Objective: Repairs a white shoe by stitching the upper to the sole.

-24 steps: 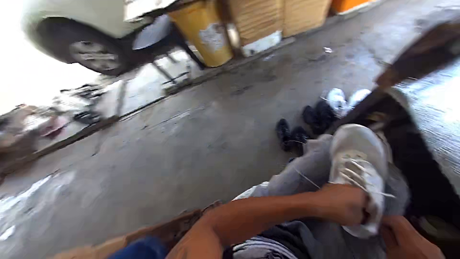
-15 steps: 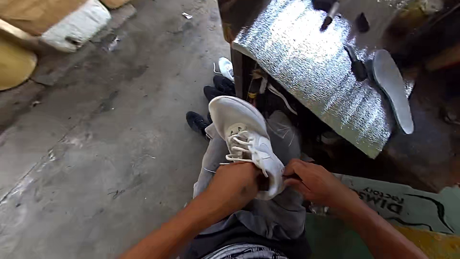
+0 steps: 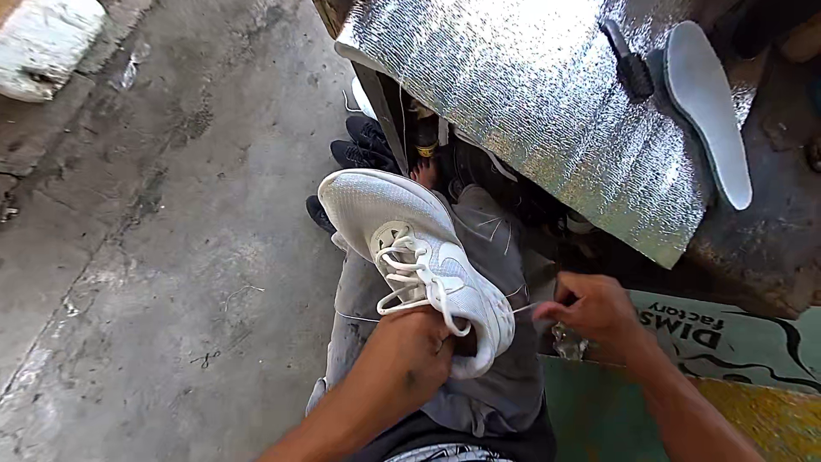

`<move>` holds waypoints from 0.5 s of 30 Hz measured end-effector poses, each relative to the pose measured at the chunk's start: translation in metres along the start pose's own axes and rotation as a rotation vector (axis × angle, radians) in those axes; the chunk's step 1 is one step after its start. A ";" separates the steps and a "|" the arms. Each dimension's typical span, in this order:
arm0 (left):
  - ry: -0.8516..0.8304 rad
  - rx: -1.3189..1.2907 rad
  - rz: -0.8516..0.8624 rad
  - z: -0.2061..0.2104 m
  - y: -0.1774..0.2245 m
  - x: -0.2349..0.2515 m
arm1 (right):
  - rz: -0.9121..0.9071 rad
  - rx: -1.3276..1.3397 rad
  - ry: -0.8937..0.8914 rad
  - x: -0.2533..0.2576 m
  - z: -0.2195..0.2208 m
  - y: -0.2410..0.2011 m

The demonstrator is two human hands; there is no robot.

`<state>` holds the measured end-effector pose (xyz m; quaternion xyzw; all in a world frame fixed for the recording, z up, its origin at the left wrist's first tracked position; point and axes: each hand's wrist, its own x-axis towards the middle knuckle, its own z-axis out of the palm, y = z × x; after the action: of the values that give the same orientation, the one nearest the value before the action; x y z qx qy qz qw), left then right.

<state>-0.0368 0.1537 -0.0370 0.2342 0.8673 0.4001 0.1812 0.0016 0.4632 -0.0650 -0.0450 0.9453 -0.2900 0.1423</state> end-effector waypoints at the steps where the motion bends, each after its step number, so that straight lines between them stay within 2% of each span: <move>1: -0.004 0.019 0.014 0.000 0.002 0.000 | -0.020 0.086 -0.064 -0.007 0.006 -0.002; 5: 0.005 0.095 0.035 0.000 0.007 0.000 | -0.229 0.545 -0.147 -0.022 0.026 -0.005; 7: 0.022 0.110 0.043 0.002 0.007 0.000 | -0.344 0.779 -0.074 -0.023 0.024 -0.008; 8: 0.021 0.109 0.041 0.002 0.007 0.001 | -0.374 0.805 -0.003 -0.023 0.021 -0.014; 11: 0.023 0.108 0.029 0.003 0.007 0.001 | -0.353 0.583 0.216 -0.018 0.016 -0.036; 13: 0.052 0.140 0.023 0.003 0.004 -0.004 | -0.300 0.373 0.262 -0.007 0.025 -0.049; 15: 0.037 0.161 0.043 0.001 0.006 -0.007 | -0.265 0.344 0.263 -0.001 0.027 -0.055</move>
<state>-0.0289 0.1535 -0.0318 0.2591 0.8946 0.3373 0.1371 0.0105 0.4032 -0.0548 -0.1056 0.8783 -0.4660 -0.0156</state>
